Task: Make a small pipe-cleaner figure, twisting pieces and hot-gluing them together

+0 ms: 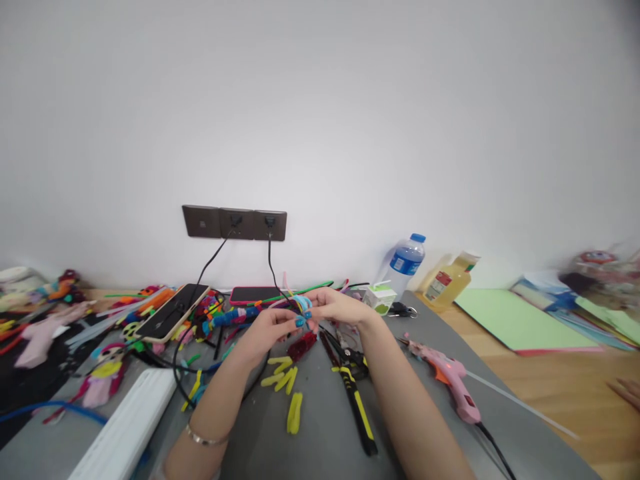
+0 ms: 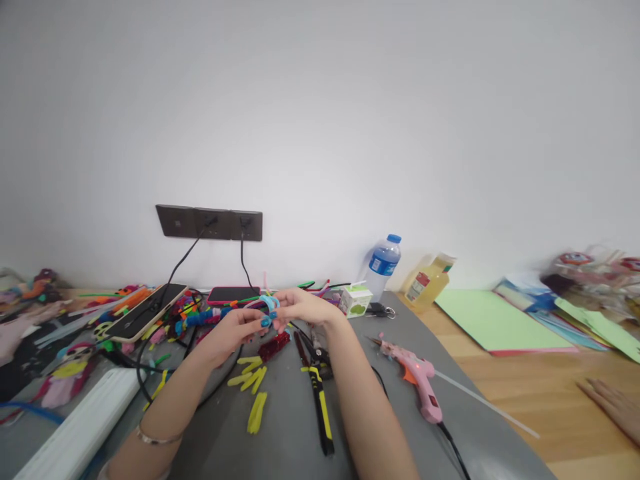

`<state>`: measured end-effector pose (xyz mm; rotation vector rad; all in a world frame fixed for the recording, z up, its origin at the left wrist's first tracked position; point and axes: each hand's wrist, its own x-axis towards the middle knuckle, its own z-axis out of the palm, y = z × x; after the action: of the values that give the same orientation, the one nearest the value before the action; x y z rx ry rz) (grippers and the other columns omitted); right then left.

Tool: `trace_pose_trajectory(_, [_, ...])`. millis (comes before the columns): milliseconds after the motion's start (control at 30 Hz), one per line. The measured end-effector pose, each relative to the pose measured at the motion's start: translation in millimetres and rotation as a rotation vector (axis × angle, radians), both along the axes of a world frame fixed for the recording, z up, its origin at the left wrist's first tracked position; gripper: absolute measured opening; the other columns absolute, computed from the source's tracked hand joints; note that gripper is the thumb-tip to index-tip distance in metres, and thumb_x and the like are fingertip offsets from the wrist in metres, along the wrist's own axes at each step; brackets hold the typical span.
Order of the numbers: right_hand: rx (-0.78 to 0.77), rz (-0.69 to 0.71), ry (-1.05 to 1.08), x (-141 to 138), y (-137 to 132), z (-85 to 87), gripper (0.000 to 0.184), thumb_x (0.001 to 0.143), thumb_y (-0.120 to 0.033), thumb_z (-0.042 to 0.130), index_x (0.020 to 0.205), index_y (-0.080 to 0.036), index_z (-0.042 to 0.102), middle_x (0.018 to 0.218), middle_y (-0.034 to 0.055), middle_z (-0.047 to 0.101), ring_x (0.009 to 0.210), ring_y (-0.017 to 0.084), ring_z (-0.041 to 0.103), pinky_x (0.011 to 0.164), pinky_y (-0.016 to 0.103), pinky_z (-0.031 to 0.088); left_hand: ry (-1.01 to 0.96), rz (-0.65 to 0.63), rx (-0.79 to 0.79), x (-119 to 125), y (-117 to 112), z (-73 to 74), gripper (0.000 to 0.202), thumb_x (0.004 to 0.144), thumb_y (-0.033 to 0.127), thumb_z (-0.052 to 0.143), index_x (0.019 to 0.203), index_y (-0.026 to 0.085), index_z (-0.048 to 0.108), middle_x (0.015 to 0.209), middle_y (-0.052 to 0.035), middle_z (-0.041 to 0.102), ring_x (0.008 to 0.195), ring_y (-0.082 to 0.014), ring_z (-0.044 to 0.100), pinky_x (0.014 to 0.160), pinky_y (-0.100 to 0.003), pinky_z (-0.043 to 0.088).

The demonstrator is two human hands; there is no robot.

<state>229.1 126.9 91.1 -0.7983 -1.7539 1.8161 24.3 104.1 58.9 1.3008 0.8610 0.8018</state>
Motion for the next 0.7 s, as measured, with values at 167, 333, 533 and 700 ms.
trace_pose_trajectory(167, [0.029, -0.025, 0.001, 2.1, 7.5, -3.0, 0.033, 0.079, -0.039, 0.075, 0.093, -0.011, 0.066, 0.071, 0.0032, 0.072, 0.058, 0.011, 0.066, 0.061, 0.023, 0.054, -0.138, 0.132, -0.116, 2.0, 0.6, 1.7, 0.038, 0.059, 0.043, 0.084, 0.077, 0.015, 0.067, 0.066, 0.0004, 0.062, 0.059, -0.0108, 0.054, 0.049, -0.02, 0.033])
trace_pose_trajectory(333, [0.016, -0.106, 0.142, -4.2, 15.3, -21.1, 0.039, 0.076, -0.04, 0.078, 0.101, -0.011, 0.065, 0.077, 0.0049, 0.073, 0.069, 0.013, 0.07, 0.069, 0.023, 0.055, -0.277, 0.254, -0.15, 2.5, 6.0, -2.8, 0.046, 0.054, 0.038, 0.089, 0.089, 0.015, 0.071, 0.071, -0.0015, 0.067, 0.065, -0.011, 0.06, 0.052, -0.018, 0.041])
trace_pose_trajectory(533, [-0.006, -0.12, 0.229, -8.3, 19.9, -34.3, 0.034, 0.076, -0.036, 0.079, 0.095, -0.013, 0.064, 0.076, 0.0044, 0.073, 0.068, 0.013, 0.07, 0.072, 0.026, 0.056, -0.474, 0.356, -0.173, 3.2, 9.9, -7.8, 0.042, 0.051, 0.029, 0.092, 0.085, 0.016, 0.072, 0.082, -0.0013, 0.072, 0.07, -0.0107, 0.066, 0.061, -0.018, 0.05])
trace_pose_trajectory(700, [0.045, -0.087, 0.195, -9.9, 18.5, -32.7, 0.036, 0.077, -0.038, 0.078, 0.099, -0.012, 0.066, 0.079, 0.0065, 0.074, 0.072, 0.015, 0.07, 0.073, 0.026, 0.056, -0.494, 0.363, -0.16, 6.5, 7.7, -4.6, 0.041, 0.047, 0.028, 0.094, 0.078, 0.014, 0.07, 0.072, 0.0002, 0.071, 0.066, -0.0094, 0.065, 0.066, -0.019, 0.054])
